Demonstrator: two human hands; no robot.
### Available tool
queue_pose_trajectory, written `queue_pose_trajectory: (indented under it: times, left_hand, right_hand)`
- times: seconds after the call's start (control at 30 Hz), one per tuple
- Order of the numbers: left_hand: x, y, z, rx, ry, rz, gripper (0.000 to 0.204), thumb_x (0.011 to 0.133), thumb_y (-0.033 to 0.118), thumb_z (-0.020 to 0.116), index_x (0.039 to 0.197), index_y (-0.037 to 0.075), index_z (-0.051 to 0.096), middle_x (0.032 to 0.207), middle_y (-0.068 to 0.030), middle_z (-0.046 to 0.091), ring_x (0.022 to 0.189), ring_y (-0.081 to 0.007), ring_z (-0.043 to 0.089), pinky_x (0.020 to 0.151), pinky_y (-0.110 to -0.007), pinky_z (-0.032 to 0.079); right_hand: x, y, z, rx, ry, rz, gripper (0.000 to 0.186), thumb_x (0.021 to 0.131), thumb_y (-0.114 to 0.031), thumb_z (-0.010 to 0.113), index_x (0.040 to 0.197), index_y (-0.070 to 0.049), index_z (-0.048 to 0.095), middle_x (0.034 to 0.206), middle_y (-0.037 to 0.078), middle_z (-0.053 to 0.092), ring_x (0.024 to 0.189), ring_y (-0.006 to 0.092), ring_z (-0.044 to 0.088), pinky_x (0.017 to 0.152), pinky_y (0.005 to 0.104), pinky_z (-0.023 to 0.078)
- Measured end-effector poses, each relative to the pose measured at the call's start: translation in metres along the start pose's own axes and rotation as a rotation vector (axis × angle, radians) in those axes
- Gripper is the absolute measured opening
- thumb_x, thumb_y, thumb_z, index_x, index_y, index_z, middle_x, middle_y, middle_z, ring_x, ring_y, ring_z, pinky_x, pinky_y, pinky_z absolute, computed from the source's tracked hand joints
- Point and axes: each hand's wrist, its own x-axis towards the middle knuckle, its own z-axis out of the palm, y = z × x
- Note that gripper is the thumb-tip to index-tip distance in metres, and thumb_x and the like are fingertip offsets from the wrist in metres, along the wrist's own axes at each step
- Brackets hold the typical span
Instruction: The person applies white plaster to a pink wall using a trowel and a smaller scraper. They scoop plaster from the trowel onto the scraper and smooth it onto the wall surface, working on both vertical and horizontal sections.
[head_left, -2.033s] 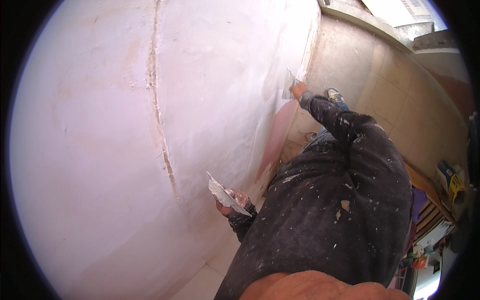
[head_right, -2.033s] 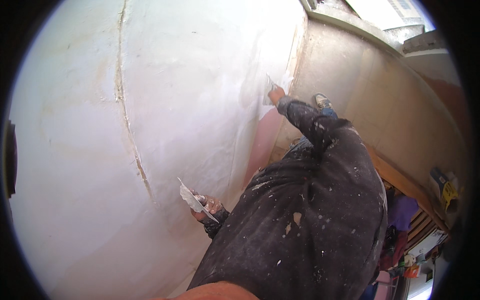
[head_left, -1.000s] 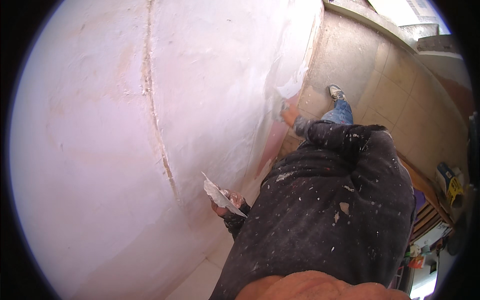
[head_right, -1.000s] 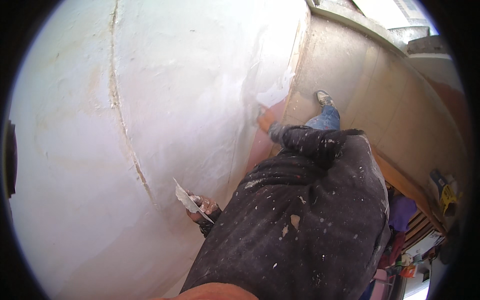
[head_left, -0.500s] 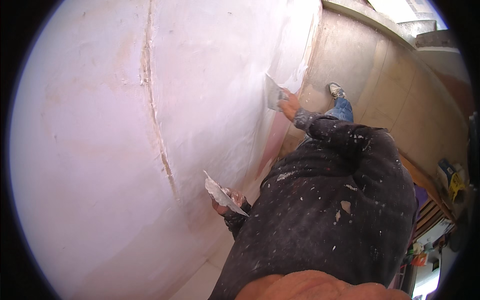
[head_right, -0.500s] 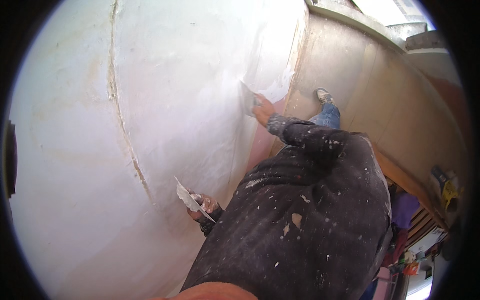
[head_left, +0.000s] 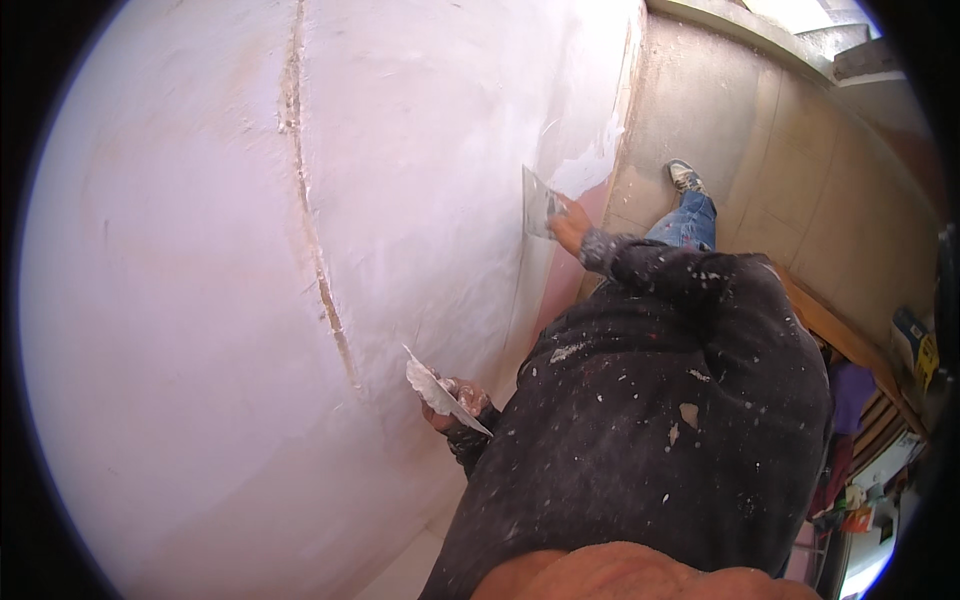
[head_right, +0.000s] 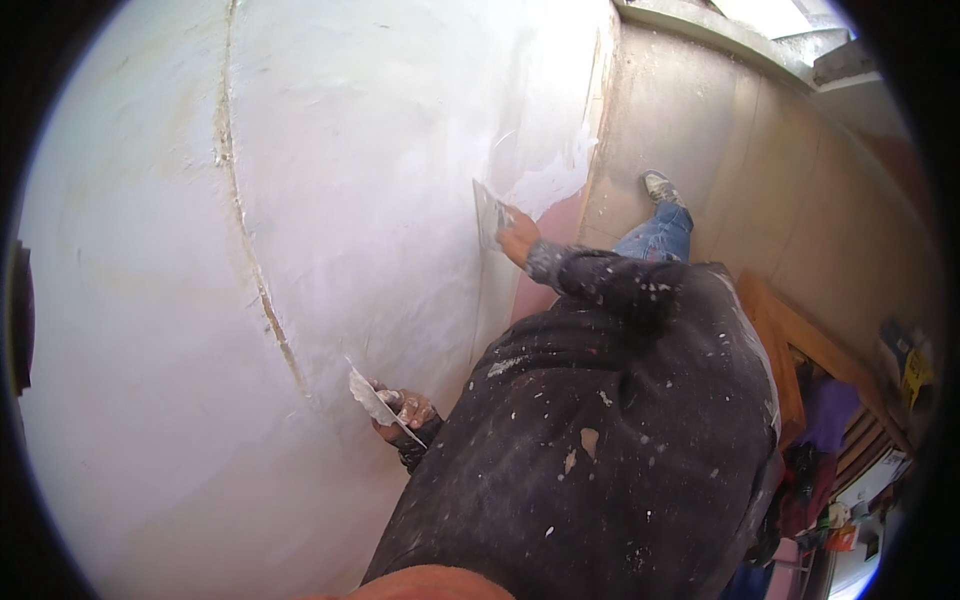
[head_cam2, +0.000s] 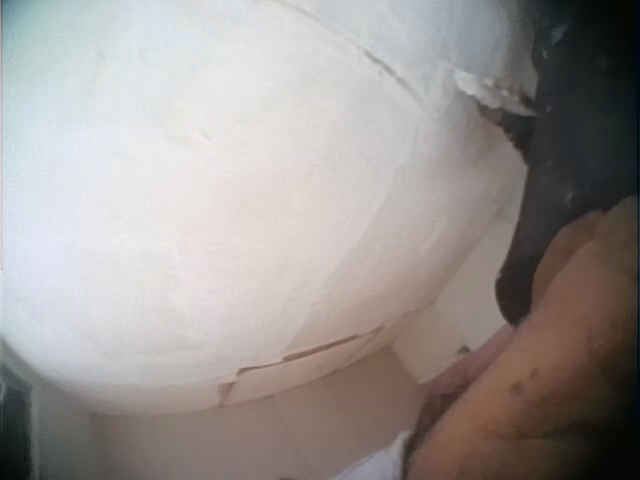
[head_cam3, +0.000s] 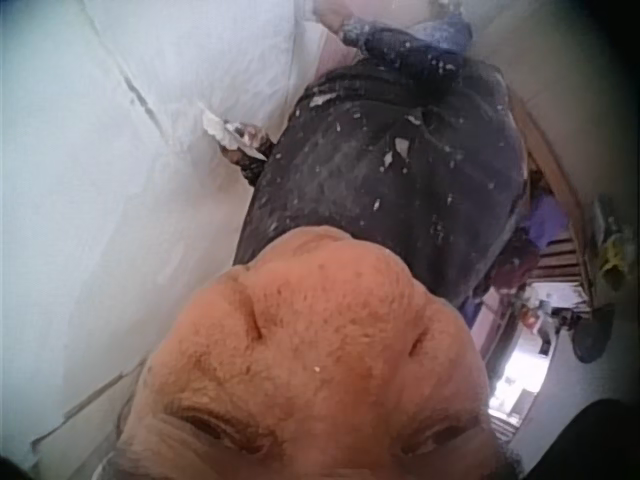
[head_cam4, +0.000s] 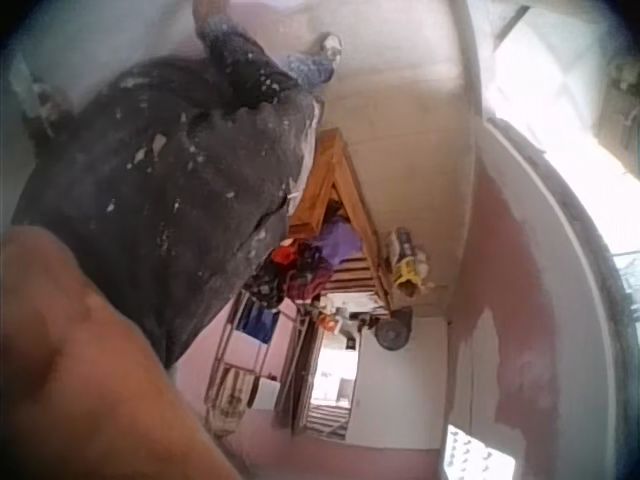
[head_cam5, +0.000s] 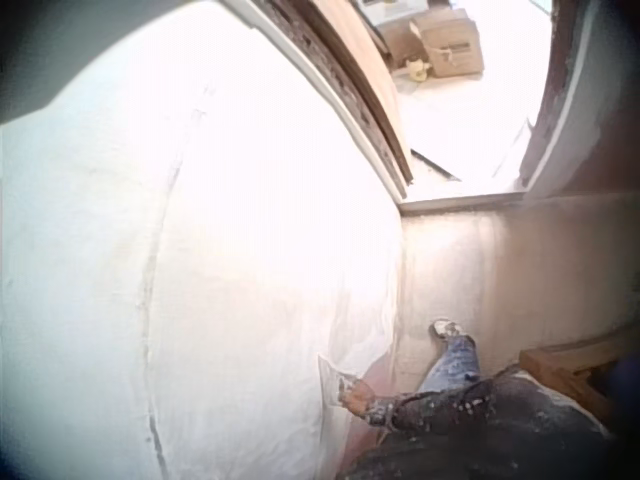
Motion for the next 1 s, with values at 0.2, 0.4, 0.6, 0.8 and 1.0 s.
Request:
queue_pose_trajectory:
  times: [0.2, 0.4, 0.6, 0.8, 1.0]
  left_hand:
    - [0.002, -0.013, 0.012, -0.045, 0.107, 0.143, 0.056, 0.090, 0.043, 0.045, 0.088, -0.013, 0.056, 0.061, -0.0121, 0.057, 0.049, -0.0214, 0.049, 0.048, -0.032, 0.039]
    - [-0.003, 0.013, -0.017, 0.102, 0.061, -0.010, 0.041, 0.090, 0.042, 0.038, 0.110, 0.006, 0.048, 0.088, -0.0154, 0.059, 0.063, -0.0269, 0.057, 0.053, -0.037, 0.045]
    - [-0.005, 0.021, -0.034, 0.330, 0.072, -0.108, 0.044, 0.091, 0.036, 0.038, 0.126, 0.010, 0.043, 0.103, -0.0124, 0.062, 0.072, -0.0271, 0.062, 0.056, -0.039, 0.051]
    - [0.033, -0.013, -0.015, 0.137, 0.377, 0.169, 0.038, 0.095, 0.017, 0.037, 0.129, 0.000, 0.037, 0.124, -0.0153, 0.049, 0.110, -0.0238, 0.051, 0.095, -0.036, 0.041]
    - [0.083, -0.016, -0.002, 0.033, 0.401, 0.128, 0.044, 0.097, 0.027, 0.033, 0.126, -0.005, 0.040, 0.120, -0.0186, 0.051, 0.109, -0.0265, 0.052, 0.097, -0.038, 0.040]
  right_hand:
    - [0.079, 0.103, -0.094, -0.961, -0.176, 0.115, 0.016, 0.072, -0.009, 0.059, 0.085, -0.005, 0.068, 0.084, 0.018, 0.064, 0.082, 0.0349, 0.061, 0.075, 0.0409, 0.048]
    - [0.143, 0.021, -0.093, -1.151, -0.288, -0.144, 0.018, 0.069, -0.011, 0.062, 0.086, -0.007, 0.067, 0.085, 0.016, 0.063, 0.080, 0.0304, 0.062, 0.079, 0.0394, 0.048]
    - [0.010, -0.127, -0.020, 0.538, -0.079, 0.585, 0.050, 0.077, 0.000, 0.047, 0.127, -0.006, 0.048, 0.096, 0.011, 0.060, 0.087, 0.0172, 0.057, 0.093, 0.0251, 0.039]
    - [0.006, -0.234, -0.039, 0.048, -0.527, -0.356, 0.050, 0.081, 0.001, 0.050, 0.130, 0.000, 0.042, 0.122, 0.018, 0.052, 0.114, 0.0294, 0.049, 0.099, 0.0346, 0.037]
    - [-0.004, -0.311, -0.015, -0.077, -0.955, -1.049, 0.060, 0.068, -0.011, 0.072, 0.122, -0.029, 0.053, 0.128, 0.014, 0.047, 0.117, 0.0323, 0.046, 0.104, 0.0504, 0.031]
